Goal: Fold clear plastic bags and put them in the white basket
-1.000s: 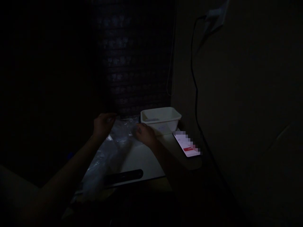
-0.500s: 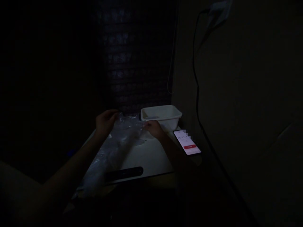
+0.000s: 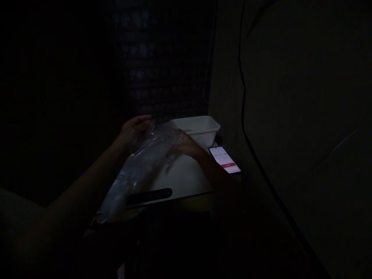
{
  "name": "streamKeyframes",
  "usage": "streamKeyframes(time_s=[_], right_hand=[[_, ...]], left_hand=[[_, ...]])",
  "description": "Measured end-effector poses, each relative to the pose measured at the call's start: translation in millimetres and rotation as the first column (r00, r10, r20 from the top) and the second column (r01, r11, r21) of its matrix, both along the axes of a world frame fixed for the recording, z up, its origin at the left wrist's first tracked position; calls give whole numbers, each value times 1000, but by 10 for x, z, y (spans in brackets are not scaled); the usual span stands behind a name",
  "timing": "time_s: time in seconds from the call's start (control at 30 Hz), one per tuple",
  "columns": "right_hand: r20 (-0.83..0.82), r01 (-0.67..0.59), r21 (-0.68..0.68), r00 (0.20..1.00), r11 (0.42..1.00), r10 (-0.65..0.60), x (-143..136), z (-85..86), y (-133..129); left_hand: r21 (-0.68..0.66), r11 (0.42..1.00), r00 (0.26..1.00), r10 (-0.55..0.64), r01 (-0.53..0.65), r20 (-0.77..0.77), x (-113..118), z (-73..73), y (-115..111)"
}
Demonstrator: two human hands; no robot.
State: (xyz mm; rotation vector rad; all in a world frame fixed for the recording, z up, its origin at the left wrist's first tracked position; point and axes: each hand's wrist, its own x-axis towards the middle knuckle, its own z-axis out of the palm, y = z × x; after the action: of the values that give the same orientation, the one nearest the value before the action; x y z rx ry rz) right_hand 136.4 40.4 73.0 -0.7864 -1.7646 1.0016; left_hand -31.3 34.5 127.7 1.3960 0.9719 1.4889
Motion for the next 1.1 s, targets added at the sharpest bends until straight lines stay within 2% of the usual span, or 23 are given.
streamKeyframes(time_s=[0.1, 0.17, 0.27, 0.33, 0.4, 0.47, 0.53, 0.6, 0.63, 0.7, 0.77, 0.83, 0.87, 0.9, 0.97, 1.03, 1.1], right_hand=[[8, -90, -3, 996, 996, 90, -32, 44, -24], [-20, -65, -20, 998, 998, 64, -28, 53, -27], [-63, 26, -123, 997, 992, -34, 25, 36, -15], [-67, 66, -217, 994, 974, -83, 97, 20, -7], [-49, 116, -270, 990, 956, -134, 199, 10, -7], [24, 181, -285, 983, 941, -181, 318, 2, -18], [174, 241, -293, 965, 925, -196, 435, -16, -37], [370, 299, -293, 911, 908, -180, 531, -57, -56], [471, 326, -284, 866, 902, -165, 568, -89, -64], [637, 354, -252, 761, 900, -121, 618, -168, -73], [732, 340, -222, 678, 914, -74, 643, -249, -77], [773, 302, -195, 633, 933, -44, 651, -307, -81], [790, 290, -176, 612, 941, -41, 650, -323, -84], [813, 287, -149, 580, 946, -48, 649, -330, -88], [859, 293, -85, 506, 952, -79, 647, -324, -98], [885, 304, -32, 451, 952, -114, 651, -306, -105], [884, 319, -12, 447, 948, -139, 663, -292, -107]], left_hand=[[-43, 995, 996, -88, 88, -15, 72, -5, -34], [-74, 994, 997, -77, 76, -5, 98, -22, -31], [-156, 985, 997, 70, -67, 19, 98, -103, 19], [-207, 961, 981, 192, -183, 22, 77, -196, 56], [-245, 937, 966, 259, -249, 9, 46, -308, 76], [-278, 923, 962, 274, -266, -13, 15, -425, 77], [-299, 924, 971, 233, -241, -60, -8, -543, 76], [-275, 945, 970, 116, -175, -215, -22, -662, 88], [-245, 960, 939, 44, -134, -342, -24, -722, 99], [-146, 988, 784, -48, -54, -619, -20, -840, 125], [-97, 995, 621, -95, 31, -778, -7, -944, 132], [-90, 981, 302, -139, 171, -943, 14, -1023, 101], [-116, 964, 148, -154, 238, -977, 25, -1049, 71], [-141, 954, 34, -155, 263, -987, 37, -1065, 35], [-153, 958, -110, -129, 243, -986, 58, -1072, -42], [-143, 971, -190, -106, 192, -976, 71, -1053, -100], [-115, 984, -244, -80, 133, -966, 71, -1023, -124]])
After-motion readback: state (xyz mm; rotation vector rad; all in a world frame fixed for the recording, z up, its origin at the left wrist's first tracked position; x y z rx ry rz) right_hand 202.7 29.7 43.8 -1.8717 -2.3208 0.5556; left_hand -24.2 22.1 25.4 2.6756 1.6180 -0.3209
